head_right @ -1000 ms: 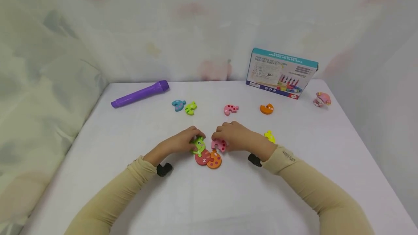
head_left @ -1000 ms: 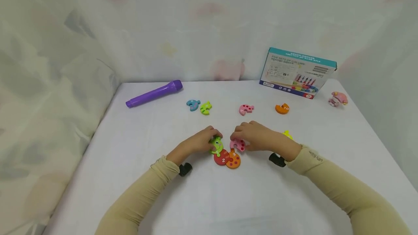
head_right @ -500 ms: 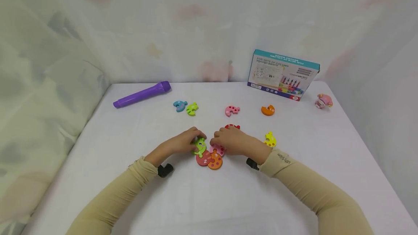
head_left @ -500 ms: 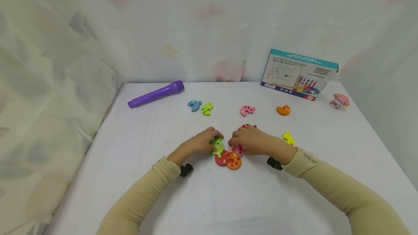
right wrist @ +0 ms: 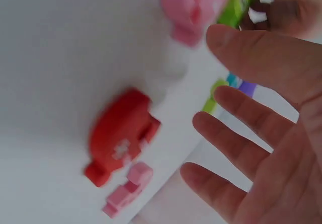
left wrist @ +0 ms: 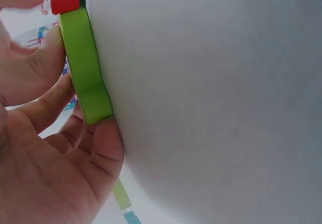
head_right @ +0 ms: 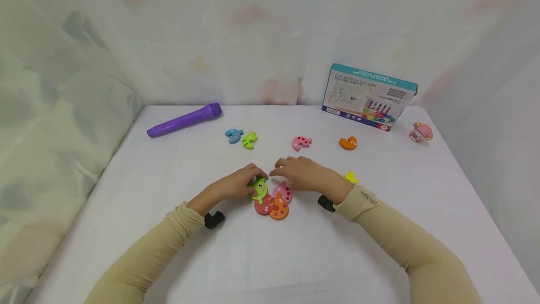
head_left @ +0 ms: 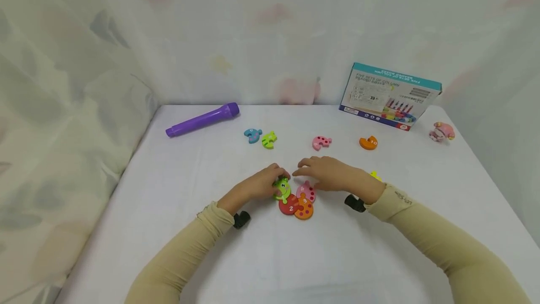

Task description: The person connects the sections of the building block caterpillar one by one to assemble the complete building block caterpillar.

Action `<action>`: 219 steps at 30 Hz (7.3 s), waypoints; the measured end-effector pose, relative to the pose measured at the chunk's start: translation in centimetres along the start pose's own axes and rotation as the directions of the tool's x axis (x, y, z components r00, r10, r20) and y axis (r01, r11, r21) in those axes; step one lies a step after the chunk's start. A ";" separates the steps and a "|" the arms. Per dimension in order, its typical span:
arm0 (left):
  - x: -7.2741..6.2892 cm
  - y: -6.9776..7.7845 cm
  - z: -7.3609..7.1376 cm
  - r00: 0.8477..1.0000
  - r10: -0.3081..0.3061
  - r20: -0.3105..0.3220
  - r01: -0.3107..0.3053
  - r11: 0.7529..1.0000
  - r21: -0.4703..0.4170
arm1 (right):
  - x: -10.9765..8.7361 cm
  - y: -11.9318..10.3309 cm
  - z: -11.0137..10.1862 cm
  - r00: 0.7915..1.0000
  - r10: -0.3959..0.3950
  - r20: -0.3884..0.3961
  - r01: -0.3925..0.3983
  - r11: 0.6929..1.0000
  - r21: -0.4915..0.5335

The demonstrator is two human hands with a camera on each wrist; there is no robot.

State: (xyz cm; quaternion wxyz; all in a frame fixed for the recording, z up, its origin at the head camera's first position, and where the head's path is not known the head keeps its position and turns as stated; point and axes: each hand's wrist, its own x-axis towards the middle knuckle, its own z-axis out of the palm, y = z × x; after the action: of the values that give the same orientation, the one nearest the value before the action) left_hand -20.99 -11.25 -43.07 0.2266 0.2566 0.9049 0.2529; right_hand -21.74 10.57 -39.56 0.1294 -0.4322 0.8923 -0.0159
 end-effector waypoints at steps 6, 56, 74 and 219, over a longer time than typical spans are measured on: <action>0.0 -0.6 -0.3 1.000 -0.003 -0.009 0.003 1.000 0.000 | 3.3 1.0 -2.6 0.997 0.048 -0.059 -0.043 0.996 0.074; 0.1 0.2 0.0 1.000 0.015 0.003 -0.015 1.000 -0.017 | 1.2 2.2 -0.7 0.982 0.167 -0.088 -0.148 0.970 0.192; 0.2 0.1 0.2 1.000 0.017 -0.001 -0.017 1.000 -0.013 | -1.5 1.0 0.8 0.992 0.099 -0.082 -0.092 0.992 0.087; 0.1 0.3 0.0 1.000 -0.006 0.017 0.006 1.000 -0.029 | -13.4 5.2 5.3 0.778 0.612 -0.140 -0.565 0.780 0.271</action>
State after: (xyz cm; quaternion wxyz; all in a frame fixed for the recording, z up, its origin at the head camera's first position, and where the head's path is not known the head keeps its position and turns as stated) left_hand -20.99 -10.96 -42.99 0.2387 0.2527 0.9000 0.2631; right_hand -16.47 24.61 -42.48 0.0737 -0.1089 0.9843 -0.1179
